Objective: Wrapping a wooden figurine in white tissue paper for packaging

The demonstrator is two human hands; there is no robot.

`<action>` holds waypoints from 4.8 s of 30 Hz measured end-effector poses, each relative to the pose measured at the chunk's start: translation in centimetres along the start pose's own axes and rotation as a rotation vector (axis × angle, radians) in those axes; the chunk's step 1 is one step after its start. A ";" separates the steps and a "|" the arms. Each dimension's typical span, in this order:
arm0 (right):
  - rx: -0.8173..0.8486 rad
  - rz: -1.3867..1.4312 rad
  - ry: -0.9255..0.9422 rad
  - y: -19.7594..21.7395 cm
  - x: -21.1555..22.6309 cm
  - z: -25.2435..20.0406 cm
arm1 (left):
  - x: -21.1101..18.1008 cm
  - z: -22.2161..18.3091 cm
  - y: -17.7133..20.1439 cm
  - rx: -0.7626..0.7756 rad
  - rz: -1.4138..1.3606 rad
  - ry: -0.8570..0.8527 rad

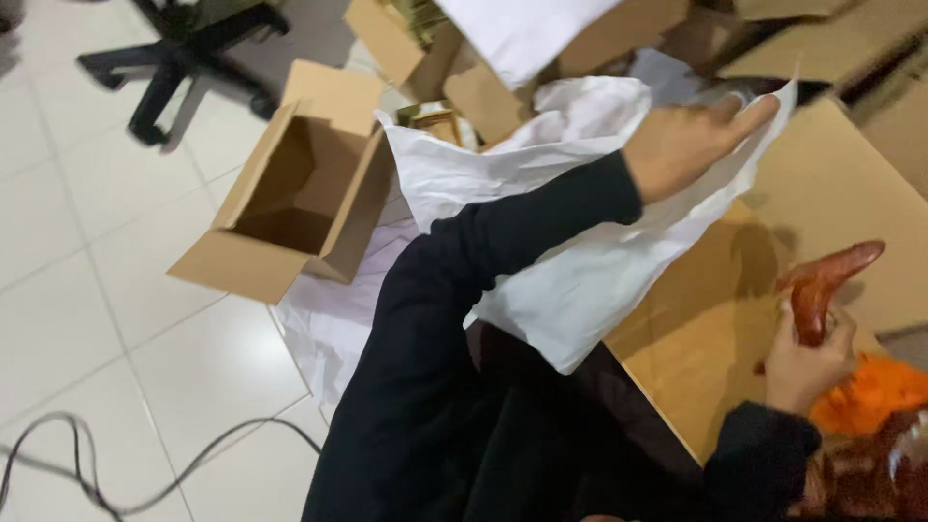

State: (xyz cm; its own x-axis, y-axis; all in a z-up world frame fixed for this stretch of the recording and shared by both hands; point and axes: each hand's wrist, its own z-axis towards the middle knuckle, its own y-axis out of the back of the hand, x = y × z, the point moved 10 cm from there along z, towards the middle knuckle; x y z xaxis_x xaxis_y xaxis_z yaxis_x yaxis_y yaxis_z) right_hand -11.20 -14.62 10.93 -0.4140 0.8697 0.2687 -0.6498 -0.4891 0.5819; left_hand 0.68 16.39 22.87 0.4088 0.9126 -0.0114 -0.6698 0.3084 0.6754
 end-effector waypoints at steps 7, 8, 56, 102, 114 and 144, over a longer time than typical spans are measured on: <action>-0.184 0.067 -0.279 3.5 -4.0 0.4 | -10.6 2.4 -24.3 0.083 -0.136 -0.091; -0.222 0.125 -0.259 4.1 -3.8 0.9 | -11.1 2.2 -28.5 0.189 -0.248 -0.029; 0.882 -0.116 -0.251 -5.5 9.8 -0.3 | -15.2 -27.9 2.2 0.941 -0.309 -0.142; 0.725 -0.145 -0.066 6.5 12.0 -15.4 | -11.0 -25.6 5.0 0.494 -0.513 -0.287; 0.254 0.490 -0.494 8.5 3.3 -12.8 | 0.0 -23.8 1.2 0.475 -1.082 0.172; 0.330 -0.209 0.102 -1.4 17.3 -6.5 | -4.2 -19.8 3.4 -0.013 -0.372 0.337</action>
State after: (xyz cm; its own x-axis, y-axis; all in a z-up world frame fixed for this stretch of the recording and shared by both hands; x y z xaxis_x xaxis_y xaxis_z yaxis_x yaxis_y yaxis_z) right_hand -21.61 0.64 9.77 -0.3662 0.9292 0.0504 -0.4942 -0.2400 0.8356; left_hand -15.57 18.93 10.59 0.3997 0.7757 -0.4883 -0.5253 0.6304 0.5715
